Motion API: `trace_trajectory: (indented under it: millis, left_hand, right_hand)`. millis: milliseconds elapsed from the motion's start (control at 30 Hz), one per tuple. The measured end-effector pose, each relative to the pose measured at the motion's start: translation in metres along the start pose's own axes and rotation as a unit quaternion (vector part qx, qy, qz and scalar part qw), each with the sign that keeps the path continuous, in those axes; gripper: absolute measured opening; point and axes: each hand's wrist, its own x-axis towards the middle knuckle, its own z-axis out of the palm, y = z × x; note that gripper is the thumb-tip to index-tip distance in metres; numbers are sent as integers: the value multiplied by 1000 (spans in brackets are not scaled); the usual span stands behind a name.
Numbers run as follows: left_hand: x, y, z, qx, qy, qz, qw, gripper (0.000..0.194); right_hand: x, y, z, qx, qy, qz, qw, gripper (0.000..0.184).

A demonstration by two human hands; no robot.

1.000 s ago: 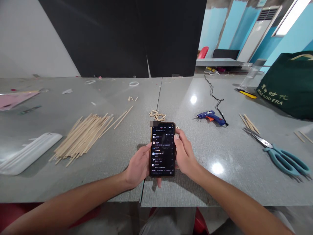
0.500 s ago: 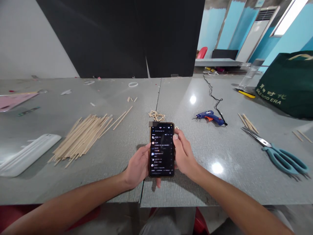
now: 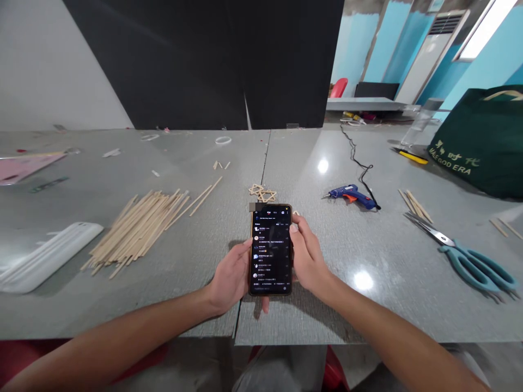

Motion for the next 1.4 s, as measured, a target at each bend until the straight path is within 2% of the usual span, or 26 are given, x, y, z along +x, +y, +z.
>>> trace_trajectory:
  millis: [500,767,1067,1333,1400]
  left_hand:
    - [-1,0,-1,-8,-11,7,1000,67]
    - [-1,2,2,8,23,-18,1000,70]
    - [-2,2,4,31,55,-55,996,64]
    - [-4,1,10,81,103,-30,991,48]
    - [-5,2,11,92,99,-23,991,45]
  right_hand:
    - [0,1,0,-8,0,2,1000,43]
    - [2,3,0,4,-12,-2,1000,43]
    - [3,5,-1,-5,-4,-14,1000,41]
    - [3,6,-1,3,-13,-27,1000,39]
    - [3,5,-1,9,-22,-17,1000,40]
